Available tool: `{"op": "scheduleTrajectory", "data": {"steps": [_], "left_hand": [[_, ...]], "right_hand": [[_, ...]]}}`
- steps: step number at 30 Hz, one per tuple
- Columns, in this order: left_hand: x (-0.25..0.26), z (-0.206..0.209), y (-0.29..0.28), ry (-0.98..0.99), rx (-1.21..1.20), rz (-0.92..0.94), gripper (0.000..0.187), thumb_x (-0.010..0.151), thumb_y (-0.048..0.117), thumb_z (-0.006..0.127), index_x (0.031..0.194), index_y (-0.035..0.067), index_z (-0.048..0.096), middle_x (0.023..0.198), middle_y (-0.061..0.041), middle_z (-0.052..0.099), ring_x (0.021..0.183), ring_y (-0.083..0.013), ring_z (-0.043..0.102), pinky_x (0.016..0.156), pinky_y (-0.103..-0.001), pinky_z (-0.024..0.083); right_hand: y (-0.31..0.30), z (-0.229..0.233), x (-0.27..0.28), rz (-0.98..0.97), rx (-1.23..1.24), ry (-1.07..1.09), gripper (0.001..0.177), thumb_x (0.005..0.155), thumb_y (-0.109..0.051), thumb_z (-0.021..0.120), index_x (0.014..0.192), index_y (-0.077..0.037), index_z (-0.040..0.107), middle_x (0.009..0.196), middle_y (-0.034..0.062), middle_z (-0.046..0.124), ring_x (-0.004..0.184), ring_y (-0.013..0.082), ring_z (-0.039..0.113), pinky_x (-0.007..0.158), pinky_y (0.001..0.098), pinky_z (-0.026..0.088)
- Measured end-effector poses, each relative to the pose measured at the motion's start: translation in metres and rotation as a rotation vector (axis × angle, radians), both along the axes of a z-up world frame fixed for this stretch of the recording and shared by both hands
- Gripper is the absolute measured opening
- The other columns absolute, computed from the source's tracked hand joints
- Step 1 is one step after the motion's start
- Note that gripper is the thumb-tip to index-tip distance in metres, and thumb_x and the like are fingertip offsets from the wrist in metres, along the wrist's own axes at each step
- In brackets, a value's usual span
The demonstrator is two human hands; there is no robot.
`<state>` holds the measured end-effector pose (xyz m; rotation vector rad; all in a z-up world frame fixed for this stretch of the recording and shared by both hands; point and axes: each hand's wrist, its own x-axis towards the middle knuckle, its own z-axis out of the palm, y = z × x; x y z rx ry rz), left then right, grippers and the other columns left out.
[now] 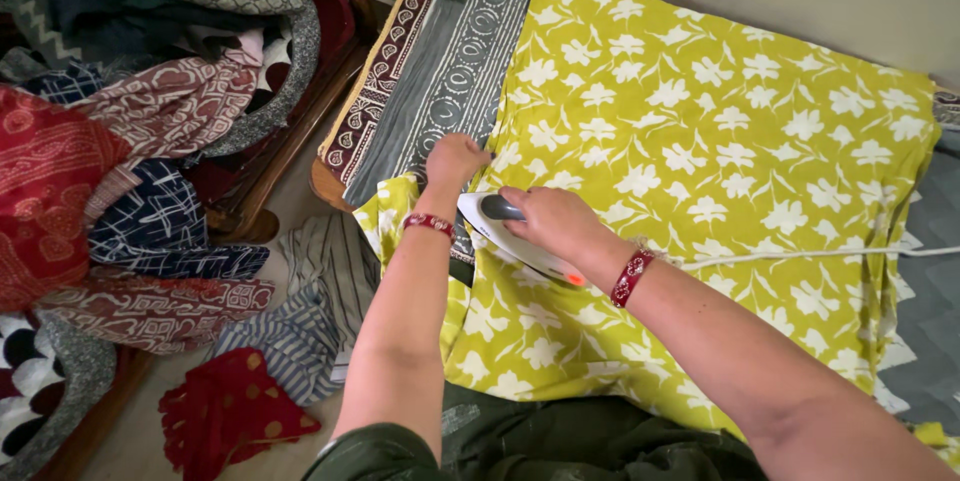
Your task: The person irons a yellow floral-patterned cloth on a patterned ironing board. They use a white electric iron to smooth the fabric, frequently adjusting and folding the cloth to ensure all sections are treated. The person works methodically across the surface of the item.
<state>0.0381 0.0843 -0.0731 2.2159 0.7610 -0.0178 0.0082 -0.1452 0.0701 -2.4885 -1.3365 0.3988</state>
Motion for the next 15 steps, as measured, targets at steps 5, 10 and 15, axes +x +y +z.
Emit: {"op": "scheduleTrajectory", "data": {"steps": [5,10,15], "left_hand": [[0.045,-0.012,0.008,0.004,0.074,-0.081,0.020,0.069,0.031,0.084,0.084,0.018,0.079,0.089,-0.008,0.077,0.085,-0.0265,0.074,0.079,-0.039,0.058],[0.061,-0.018,0.026,0.079,-0.001,-0.086,0.014,0.072,0.028,0.081,0.085,0.023,0.080,0.092,-0.003,0.080,0.088,-0.0222,0.077,0.082,-0.037,0.060],[0.070,-0.005,0.030,0.165,0.032,-0.129,0.018,0.068,0.030,0.084,0.086,0.026,0.081,0.098,0.000,0.079,0.094,-0.0225,0.074,0.085,-0.038,0.059]], "right_hand": [[0.004,0.014,-0.006,-0.044,0.001,0.026,0.039,0.088,-0.034,0.069,0.121,-0.014,0.064,0.085,0.0165,0.071,0.082,0.0376,0.070,0.070,0.0504,0.054],[0.012,0.016,-0.005,-0.117,0.065,0.016,0.036,0.090,-0.030,0.066,0.122,-0.012,0.062,0.082,0.0193,0.070,0.078,0.0397,0.069,0.067,0.0511,0.054],[0.027,0.016,0.009,-0.145,0.010,0.070,0.030,0.094,-0.029,0.063,0.120,-0.014,0.063,0.083,0.0198,0.070,0.077,0.0407,0.069,0.067,0.0518,0.054]]}}
